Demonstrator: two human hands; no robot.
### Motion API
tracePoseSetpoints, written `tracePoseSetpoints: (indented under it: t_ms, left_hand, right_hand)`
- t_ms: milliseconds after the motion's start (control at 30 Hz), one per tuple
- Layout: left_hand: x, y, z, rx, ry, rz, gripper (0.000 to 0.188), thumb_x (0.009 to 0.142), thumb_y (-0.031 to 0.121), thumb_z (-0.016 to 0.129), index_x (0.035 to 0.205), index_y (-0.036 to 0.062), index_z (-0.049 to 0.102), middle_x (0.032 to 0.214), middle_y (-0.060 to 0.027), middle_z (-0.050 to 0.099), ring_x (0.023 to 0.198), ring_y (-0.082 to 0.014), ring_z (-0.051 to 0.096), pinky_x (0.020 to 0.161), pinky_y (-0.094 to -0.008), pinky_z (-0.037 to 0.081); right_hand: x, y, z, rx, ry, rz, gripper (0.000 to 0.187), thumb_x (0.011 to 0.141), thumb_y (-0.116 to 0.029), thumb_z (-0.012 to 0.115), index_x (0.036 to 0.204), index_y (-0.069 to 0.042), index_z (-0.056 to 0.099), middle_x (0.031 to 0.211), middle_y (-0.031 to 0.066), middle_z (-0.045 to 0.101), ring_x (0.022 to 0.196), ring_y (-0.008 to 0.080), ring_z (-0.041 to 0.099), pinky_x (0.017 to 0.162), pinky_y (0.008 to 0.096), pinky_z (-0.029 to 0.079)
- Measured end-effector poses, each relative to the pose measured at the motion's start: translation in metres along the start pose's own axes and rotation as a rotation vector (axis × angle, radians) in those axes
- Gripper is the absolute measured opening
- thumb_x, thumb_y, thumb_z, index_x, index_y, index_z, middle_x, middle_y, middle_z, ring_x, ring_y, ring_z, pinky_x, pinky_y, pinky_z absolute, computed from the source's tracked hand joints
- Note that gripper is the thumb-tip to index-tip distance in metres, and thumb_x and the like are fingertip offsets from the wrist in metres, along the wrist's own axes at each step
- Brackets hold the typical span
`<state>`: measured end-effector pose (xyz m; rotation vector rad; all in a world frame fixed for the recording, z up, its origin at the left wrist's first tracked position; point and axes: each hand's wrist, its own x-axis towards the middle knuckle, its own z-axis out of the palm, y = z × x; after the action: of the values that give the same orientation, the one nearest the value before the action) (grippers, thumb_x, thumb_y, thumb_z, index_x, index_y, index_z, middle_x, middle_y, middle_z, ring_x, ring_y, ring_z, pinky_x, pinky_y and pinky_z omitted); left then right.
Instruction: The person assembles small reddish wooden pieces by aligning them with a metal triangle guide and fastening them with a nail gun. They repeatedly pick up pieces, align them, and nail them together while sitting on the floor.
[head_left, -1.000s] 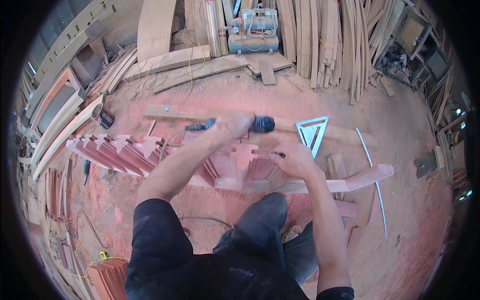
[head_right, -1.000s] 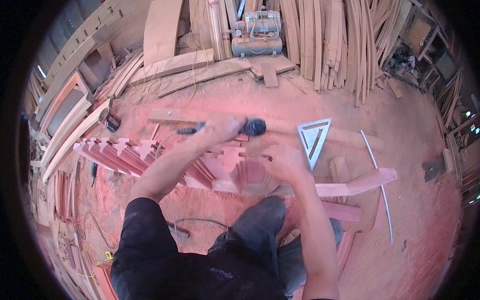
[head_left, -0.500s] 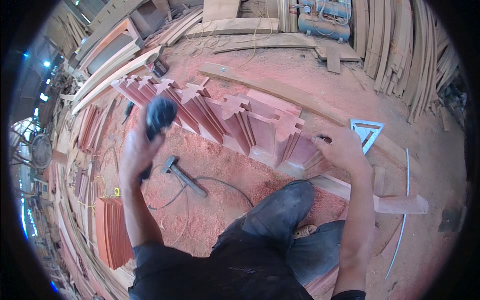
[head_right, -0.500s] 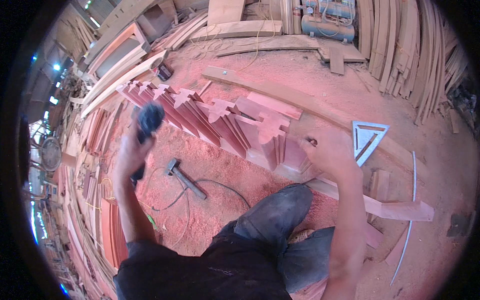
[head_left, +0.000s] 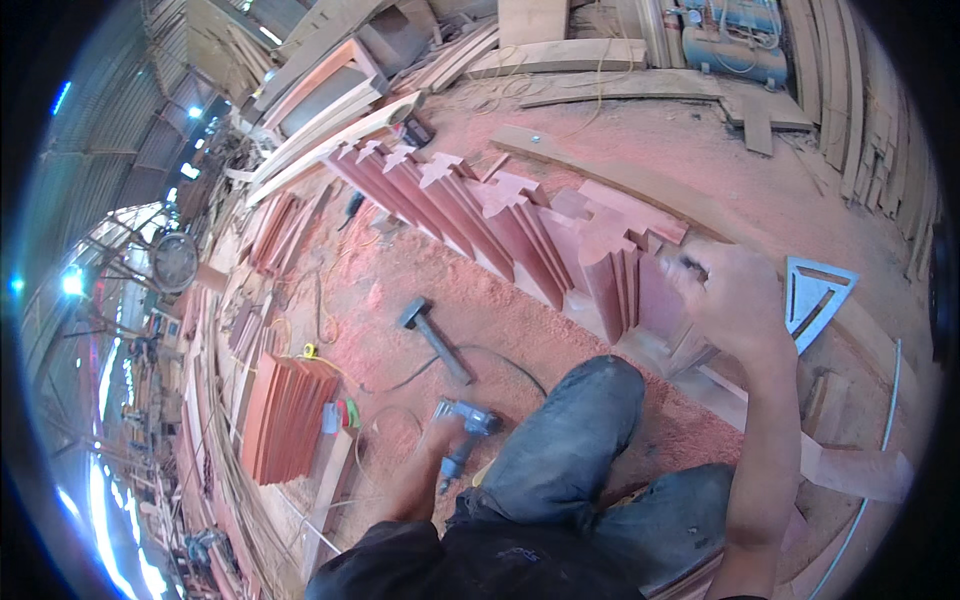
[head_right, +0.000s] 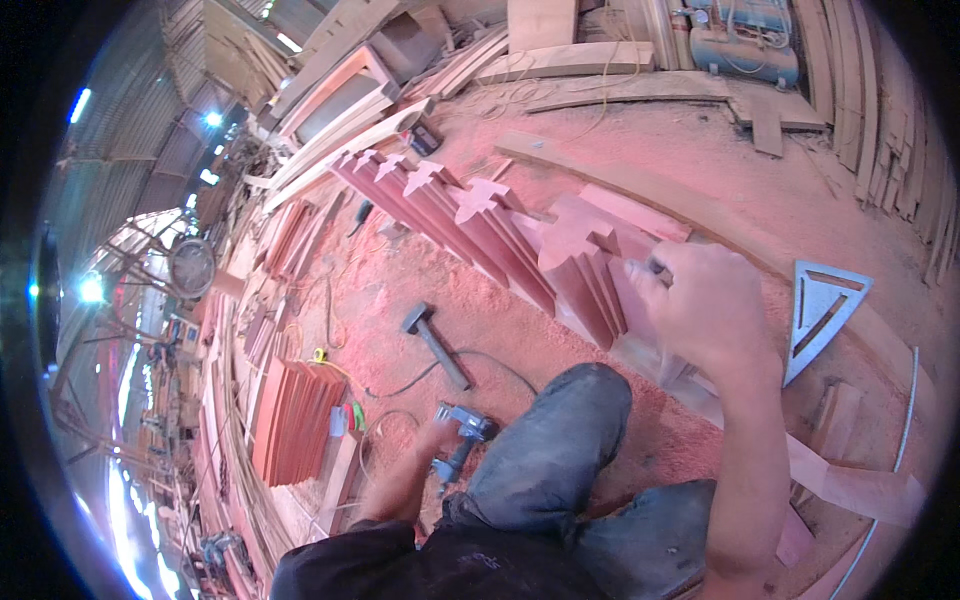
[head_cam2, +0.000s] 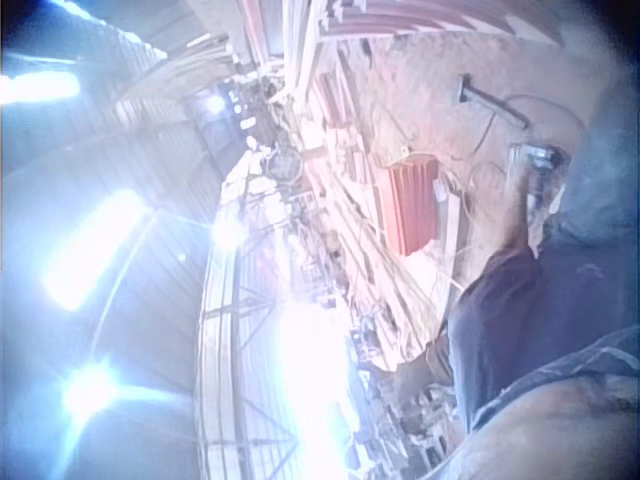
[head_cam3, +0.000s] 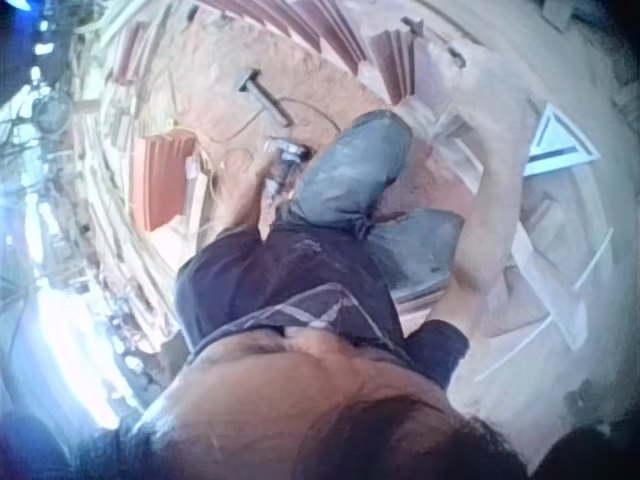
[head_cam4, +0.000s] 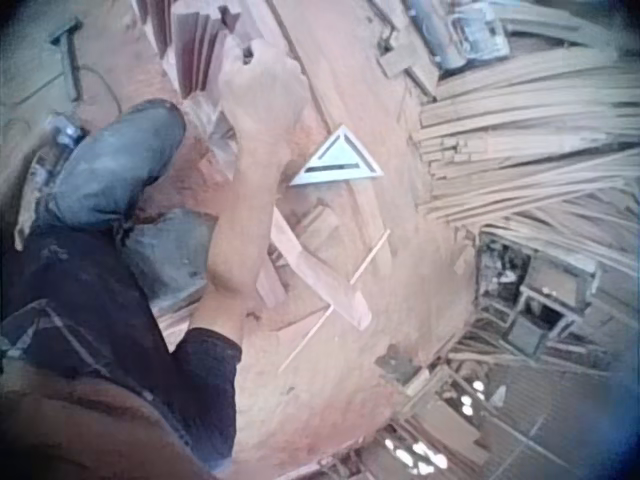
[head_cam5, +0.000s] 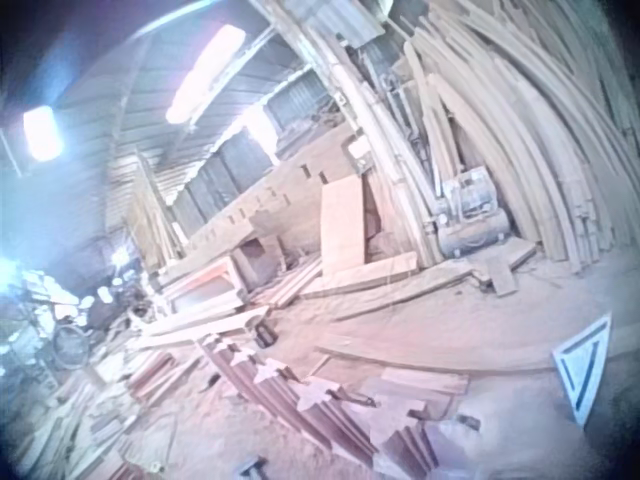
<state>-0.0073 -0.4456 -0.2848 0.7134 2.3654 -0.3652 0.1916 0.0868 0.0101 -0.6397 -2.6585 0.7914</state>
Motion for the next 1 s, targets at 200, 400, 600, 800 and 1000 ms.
tracePoseSetpoints:
  t_ms: [200, 400, 600, 800, 1000]
  left_hand:
    - [-0.06, 0.158, -0.328, -0.426, 0.993, 0.706, 0.039, 0.106, 0.019, 0.073, 0.138, -0.0023, 0.069, 0.101, -0.021, 0.078, 0.088, -0.0299, 0.077, 0.079, -0.0373, 0.059]
    - [-0.082, 0.366, -0.414, -0.225, 0.305, 1.148, 0.081, 0.094, 0.055, 0.081, 0.15, -0.0012, 0.062, 0.127, -0.0253, 0.076, 0.117, -0.0377, 0.075, 0.099, -0.0469, 0.057]
    - [-0.052, 0.372, -0.397, 0.053, 0.618, 1.107, 0.07, 0.09, 0.057, 0.079, 0.133, 0.002, 0.072, 0.082, -0.0191, 0.074, 0.077, -0.0369, 0.077, 0.072, -0.0467, 0.057]
    - [-0.039, 0.392, -0.411, 0.034, 0.518, 1.071, 0.077, 0.091, 0.064, 0.077, 0.132, -0.0008, 0.071, 0.077, -0.0179, 0.07, 0.077, -0.0366, 0.077, 0.07, -0.0458, 0.055]
    - [-0.028, 0.394, -0.417, 0.067, 0.562, 1.13, 0.083, 0.089, 0.073, 0.072, 0.13, 0.0007, 0.072, 0.078, -0.0195, 0.071, 0.078, -0.0412, 0.075, 0.073, -0.0482, 0.054]
  right_hand:
    - [-0.002, 0.005, 0.01, 0.114, 0.214, 0.016, 0.032, 0.106, -0.033, 0.065, 0.109, -0.003, 0.076, 0.101, 0.0248, 0.076, 0.096, 0.0469, 0.073, 0.083, 0.055, 0.055]
    - [-0.014, 0.053, -0.006, 0.233, 0.342, 0.041, 0.032, 0.108, -0.032, 0.063, 0.104, -0.002, 0.074, 0.093, 0.0216, 0.075, 0.088, 0.0397, 0.074, 0.079, 0.0483, 0.057]
    - [-0.049, 0.276, 0.028, 0.733, 0.274, 0.384, 0.039, 0.105, -0.035, 0.07, 0.104, 0.003, 0.072, 0.083, 0.0069, 0.068, 0.084, 0.0113, 0.071, 0.069, 0.0383, 0.057]
    - [-0.087, 0.466, 0.16, 0.043, 0.651, 1.241, 0.074, 0.09, -0.044, 0.079, 0.146, 0.001, 0.061, 0.147, 0.0278, 0.066, 0.136, 0.0473, 0.064, 0.115, 0.051, 0.051]
    - [-0.119, 0.503, 0.192, 0.84, 0.622, 1.45, 0.064, 0.096, -0.052, 0.078, 0.135, -0.001, 0.071, 0.13, 0.0215, 0.074, 0.115, 0.0426, 0.072, 0.092, 0.0656, 0.057]
